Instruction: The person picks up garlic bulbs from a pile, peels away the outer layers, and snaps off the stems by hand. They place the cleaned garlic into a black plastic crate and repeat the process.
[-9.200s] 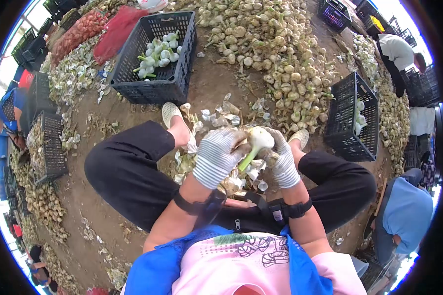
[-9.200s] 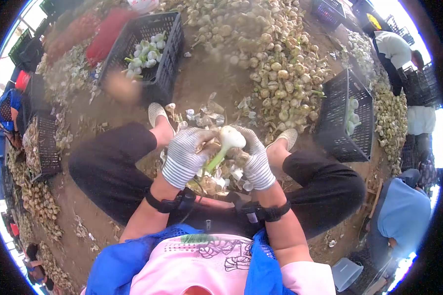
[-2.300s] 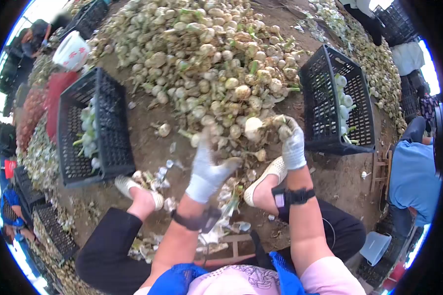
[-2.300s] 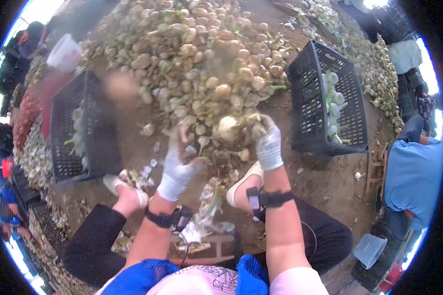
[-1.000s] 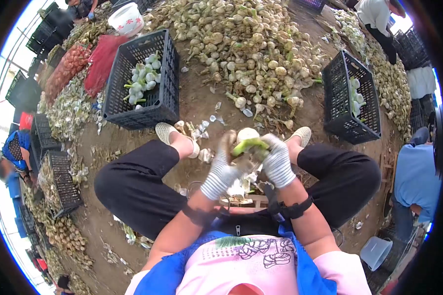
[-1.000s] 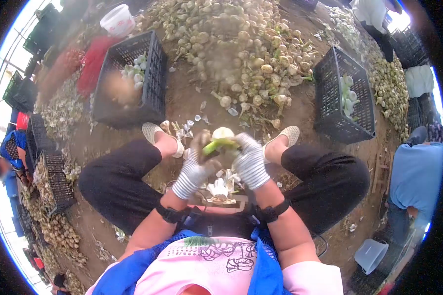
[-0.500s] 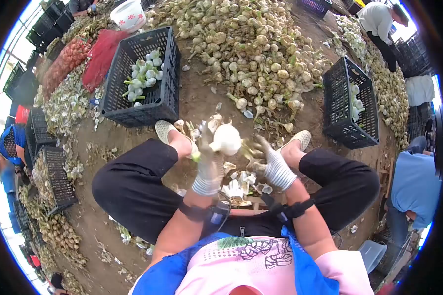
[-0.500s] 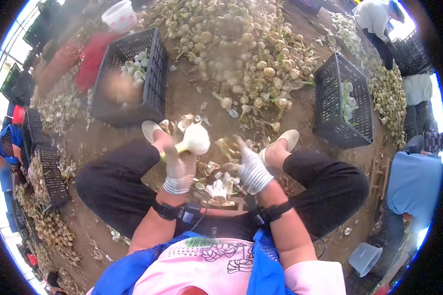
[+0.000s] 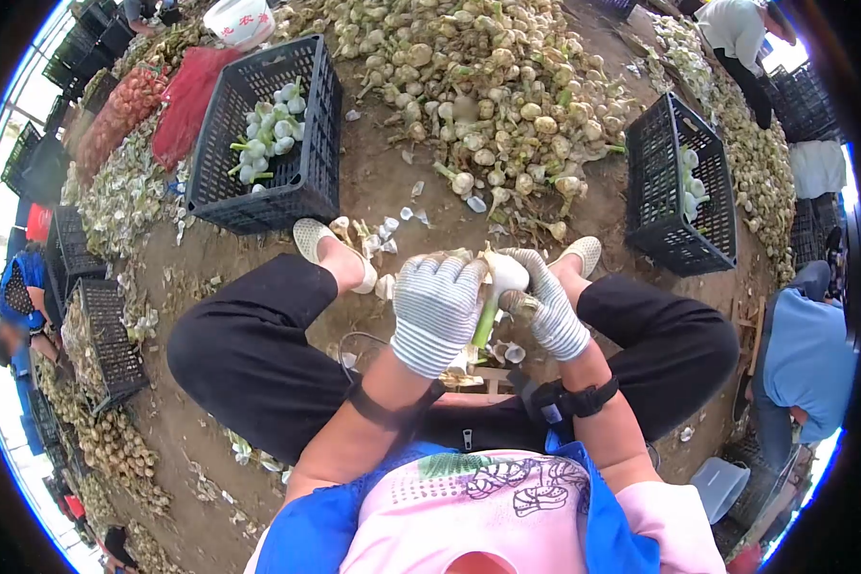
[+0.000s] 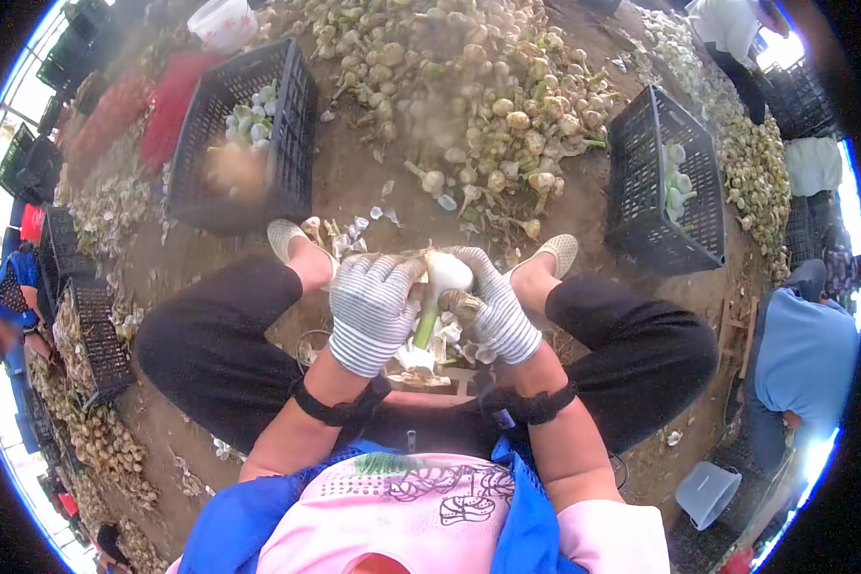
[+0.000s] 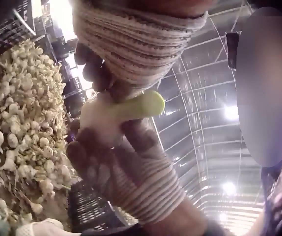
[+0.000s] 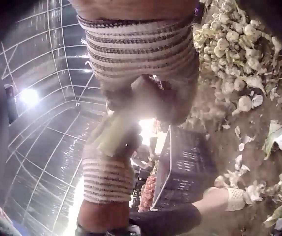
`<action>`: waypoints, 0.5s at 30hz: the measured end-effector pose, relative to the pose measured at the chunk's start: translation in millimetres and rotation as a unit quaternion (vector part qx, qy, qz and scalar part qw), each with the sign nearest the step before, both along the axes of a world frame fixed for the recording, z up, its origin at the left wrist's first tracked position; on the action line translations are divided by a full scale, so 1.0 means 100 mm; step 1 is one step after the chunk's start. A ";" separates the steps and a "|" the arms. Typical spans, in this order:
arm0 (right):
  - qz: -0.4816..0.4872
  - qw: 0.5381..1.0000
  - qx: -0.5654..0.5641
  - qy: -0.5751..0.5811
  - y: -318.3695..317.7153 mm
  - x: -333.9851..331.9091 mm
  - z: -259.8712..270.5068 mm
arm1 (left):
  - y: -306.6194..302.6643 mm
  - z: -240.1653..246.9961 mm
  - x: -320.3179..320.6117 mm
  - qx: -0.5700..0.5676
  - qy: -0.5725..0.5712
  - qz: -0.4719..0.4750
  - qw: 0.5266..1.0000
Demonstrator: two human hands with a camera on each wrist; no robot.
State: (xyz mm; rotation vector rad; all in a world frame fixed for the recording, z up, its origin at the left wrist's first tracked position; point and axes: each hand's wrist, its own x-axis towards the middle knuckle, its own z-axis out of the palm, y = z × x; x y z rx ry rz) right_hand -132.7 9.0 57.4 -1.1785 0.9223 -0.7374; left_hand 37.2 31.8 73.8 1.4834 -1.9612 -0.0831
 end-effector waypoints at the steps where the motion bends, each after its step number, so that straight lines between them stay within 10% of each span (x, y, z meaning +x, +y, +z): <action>1: 0.009 1.000 0.013 0.008 -0.01 -0.02 -0.02 | -0.03 0.03 0.00 -0.012 -0.012 -0.007 1.000; 3: 0.020 0.997 0.030 -0.067 0.02 -0.04 0.03 | -0.08 -0.04 0.03 0.090 0.144 0.002 0.985; 6: 0.037 0.986 0.043 -0.157 0.02 -0.01 0.09 | -0.14 -0.15 0.15 0.255 0.539 0.007 0.803; 9: 0.047 0.969 0.084 -0.228 0.00 0.00 0.05 | -0.08 -0.10 0.17 0.262 0.586 -0.003 0.767; 12: 0.082 0.964 0.162 -0.195 0.00 -0.02 0.06 | -0.03 -0.02 0.19 0.276 0.451 0.004 0.849; 15: 0.039 0.997 0.038 -0.053 0.00 0.02 0.09 | -0.04 -0.32 0.30 0.247 0.834 -0.073 0.487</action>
